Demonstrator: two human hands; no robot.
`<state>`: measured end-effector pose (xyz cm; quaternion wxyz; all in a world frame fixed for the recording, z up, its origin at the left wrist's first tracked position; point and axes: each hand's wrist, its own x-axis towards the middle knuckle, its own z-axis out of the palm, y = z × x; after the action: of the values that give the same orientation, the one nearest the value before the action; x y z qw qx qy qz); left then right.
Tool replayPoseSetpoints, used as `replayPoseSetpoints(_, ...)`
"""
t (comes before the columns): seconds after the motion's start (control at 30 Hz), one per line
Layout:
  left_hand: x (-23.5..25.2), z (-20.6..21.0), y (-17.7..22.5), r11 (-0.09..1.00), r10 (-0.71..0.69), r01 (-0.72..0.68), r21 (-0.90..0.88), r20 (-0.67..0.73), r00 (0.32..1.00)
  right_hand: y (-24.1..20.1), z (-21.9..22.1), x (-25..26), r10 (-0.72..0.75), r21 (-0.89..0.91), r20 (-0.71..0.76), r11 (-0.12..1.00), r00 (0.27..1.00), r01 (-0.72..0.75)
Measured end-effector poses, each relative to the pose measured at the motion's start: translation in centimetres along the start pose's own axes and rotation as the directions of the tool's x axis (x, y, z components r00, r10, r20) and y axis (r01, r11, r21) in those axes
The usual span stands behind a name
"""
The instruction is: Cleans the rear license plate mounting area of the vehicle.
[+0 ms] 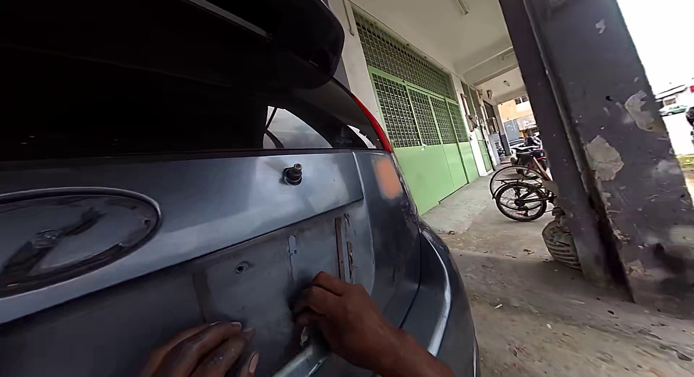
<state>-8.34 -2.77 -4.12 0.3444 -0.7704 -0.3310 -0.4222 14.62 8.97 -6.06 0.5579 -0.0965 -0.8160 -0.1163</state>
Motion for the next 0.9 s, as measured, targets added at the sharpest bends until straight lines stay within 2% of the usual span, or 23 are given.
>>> replayPoseSetpoints(0.23,-1.1,1.4,-0.6,0.989,-0.023,0.048,0.142,-0.172,0.985,0.8,1.0,0.4,-0.053,-0.161,0.070,0.985,0.996,0.064)
replayPoseSetpoints(0.33,-1.2,1.3,-0.6,0.990,-0.009,0.034,0.140,-0.174,0.985,0.6,0.8,0.4,-0.062,-0.176,0.100,0.981,0.993,0.079)
replayPoseSetpoints(0.43,-1.2,1.0,-0.5,0.991,0.001,0.021,0.130,-0.163,0.987,0.8,0.0,0.1,-0.024,-0.020,0.117,0.999,0.993,0.026)
replayPoseSetpoints(0.5,-1.2,0.8,-0.5,0.992,0.010,0.011,0.129,-0.163,0.987,0.8,0.0,-0.1,-0.021,0.011,0.086,1.000,0.996,0.020)
replayPoseSetpoints(0.67,-1.3,0.6,-0.5,0.990,0.023,-0.002,0.140,-0.145,0.989,0.9,0.7,0.0,-0.103,-0.056,0.022,0.993,0.994,0.104)
replayPoseSetpoints(0.9,-1.3,0.6,-0.6,0.989,0.022,0.001,0.146,-0.150,0.988,0.8,0.1,0.9,-0.131,-0.189,0.147,0.969,0.980,0.158)
